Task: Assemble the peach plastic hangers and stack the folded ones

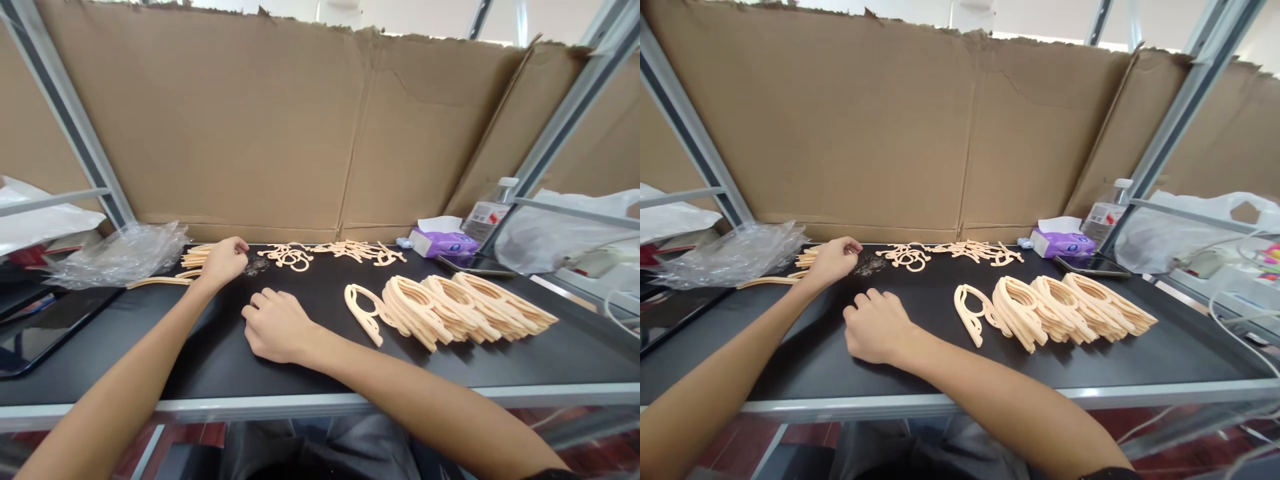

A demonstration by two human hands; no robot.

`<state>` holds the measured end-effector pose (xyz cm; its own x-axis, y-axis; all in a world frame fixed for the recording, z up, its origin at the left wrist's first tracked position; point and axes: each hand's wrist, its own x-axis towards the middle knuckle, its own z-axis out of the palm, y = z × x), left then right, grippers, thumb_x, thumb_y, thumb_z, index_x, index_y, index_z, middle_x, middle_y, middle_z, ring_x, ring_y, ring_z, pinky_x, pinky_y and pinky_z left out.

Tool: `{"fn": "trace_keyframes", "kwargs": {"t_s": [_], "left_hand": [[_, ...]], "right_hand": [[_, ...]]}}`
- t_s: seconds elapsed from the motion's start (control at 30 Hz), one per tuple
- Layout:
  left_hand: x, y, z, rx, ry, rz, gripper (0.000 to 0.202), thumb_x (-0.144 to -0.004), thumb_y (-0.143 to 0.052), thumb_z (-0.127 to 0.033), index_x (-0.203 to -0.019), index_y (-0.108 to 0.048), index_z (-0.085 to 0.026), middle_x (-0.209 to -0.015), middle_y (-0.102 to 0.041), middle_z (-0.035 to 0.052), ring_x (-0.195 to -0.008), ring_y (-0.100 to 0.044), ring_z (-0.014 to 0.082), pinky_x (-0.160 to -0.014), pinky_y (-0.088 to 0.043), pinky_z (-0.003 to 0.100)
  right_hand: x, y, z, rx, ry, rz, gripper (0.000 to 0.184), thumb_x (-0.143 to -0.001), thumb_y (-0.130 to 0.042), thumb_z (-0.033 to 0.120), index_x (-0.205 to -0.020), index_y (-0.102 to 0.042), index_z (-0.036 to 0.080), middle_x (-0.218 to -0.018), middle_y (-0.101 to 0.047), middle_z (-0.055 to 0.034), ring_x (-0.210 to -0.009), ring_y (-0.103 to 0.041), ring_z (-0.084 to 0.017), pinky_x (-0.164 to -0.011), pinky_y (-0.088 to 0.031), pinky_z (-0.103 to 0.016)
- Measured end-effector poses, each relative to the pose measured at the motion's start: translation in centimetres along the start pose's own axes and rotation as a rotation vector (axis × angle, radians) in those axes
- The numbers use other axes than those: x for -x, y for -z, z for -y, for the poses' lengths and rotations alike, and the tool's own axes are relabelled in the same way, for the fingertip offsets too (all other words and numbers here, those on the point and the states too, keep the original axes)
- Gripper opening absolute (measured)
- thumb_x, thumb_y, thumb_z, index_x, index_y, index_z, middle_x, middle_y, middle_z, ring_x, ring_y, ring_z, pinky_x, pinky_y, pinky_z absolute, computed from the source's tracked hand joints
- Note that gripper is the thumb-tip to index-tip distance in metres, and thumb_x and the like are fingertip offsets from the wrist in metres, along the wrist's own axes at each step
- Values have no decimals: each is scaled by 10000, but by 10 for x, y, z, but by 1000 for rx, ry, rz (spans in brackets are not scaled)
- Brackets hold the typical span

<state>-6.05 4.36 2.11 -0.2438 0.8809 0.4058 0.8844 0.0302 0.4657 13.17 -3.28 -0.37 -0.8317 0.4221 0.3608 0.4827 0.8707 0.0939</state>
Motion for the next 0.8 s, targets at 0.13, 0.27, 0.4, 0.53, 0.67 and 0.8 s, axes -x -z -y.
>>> {"fn": "trace_keyframes", "kwargs": {"t_s": [0.13, 0.27, 0.4, 0.53, 0.67, 0.8], "left_hand": [[2, 10, -1, -223, 73, 76, 379, -611, -531, -174, -934, -725, -214, -969, -771, 87, -938, -697, 299, -797, -518, 335], [0, 13, 5, -356, 49, 145, 285, -631, -550, -201, -851, -730, -228, -934, -773, 87, -943, -702, 313, -778, -513, 327], [-1, 9, 7, -332, -35, 170, 344, -630, -524, -163, -905, -723, -219, -975, -770, 65, -958, -701, 264, -777, -504, 277], [-1, 9, 4, -322, -40, 187, 373, -621, -509, -156, -917, -731, -207, -970, -769, 75, -939, -702, 269, -780, -513, 297], [1, 9, 1, -273, -47, 123, 380, -649, -497, -165, -937, -742, -197, -991, -770, 94, -955, -699, 289, -802, -517, 329], [1, 4, 2, -229, -106, 105, 363, -662, -495, -170, -922, -746, -198, -940, -773, 85, -903, -705, 272, -783, -516, 317]], "right_hand": [[3, -1, -11, -8, -95, -16, 279, -953, -431, 272, -914, -685, 164, -967, -682, -87, -955, -591, -244, -793, -463, -380], [-1, 2, -25, 26, -273, -35, 306, -968, -420, 275, -1002, -685, 126, -1054, -677, -140, -1057, -566, -280, -899, -432, -411], [-5, -1, -38, 47, -442, -1, 416, -959, -470, 357, -1194, -613, 46, -1242, -612, -237, -1210, -498, -337, -1011, -364, -450], [-5, 0, -45, -45, -488, 156, 476, -992, -389, 422, -1205, -612, 60, -1201, -642, -242, -1166, -552, -341, -996, -369, -460], [-5, 3, -48, -30, -460, 81, 377, -993, -373, 313, -1160, -639, 104, -1148, -673, -199, -1151, -559, -320, -982, -372, -458], [-5, -1, -53, -95, -510, 68, 497, -983, -424, 391, -1361, -524, 83, -1368, -550, -239, -1323, -436, -337, -1067, -308, -485]]}}
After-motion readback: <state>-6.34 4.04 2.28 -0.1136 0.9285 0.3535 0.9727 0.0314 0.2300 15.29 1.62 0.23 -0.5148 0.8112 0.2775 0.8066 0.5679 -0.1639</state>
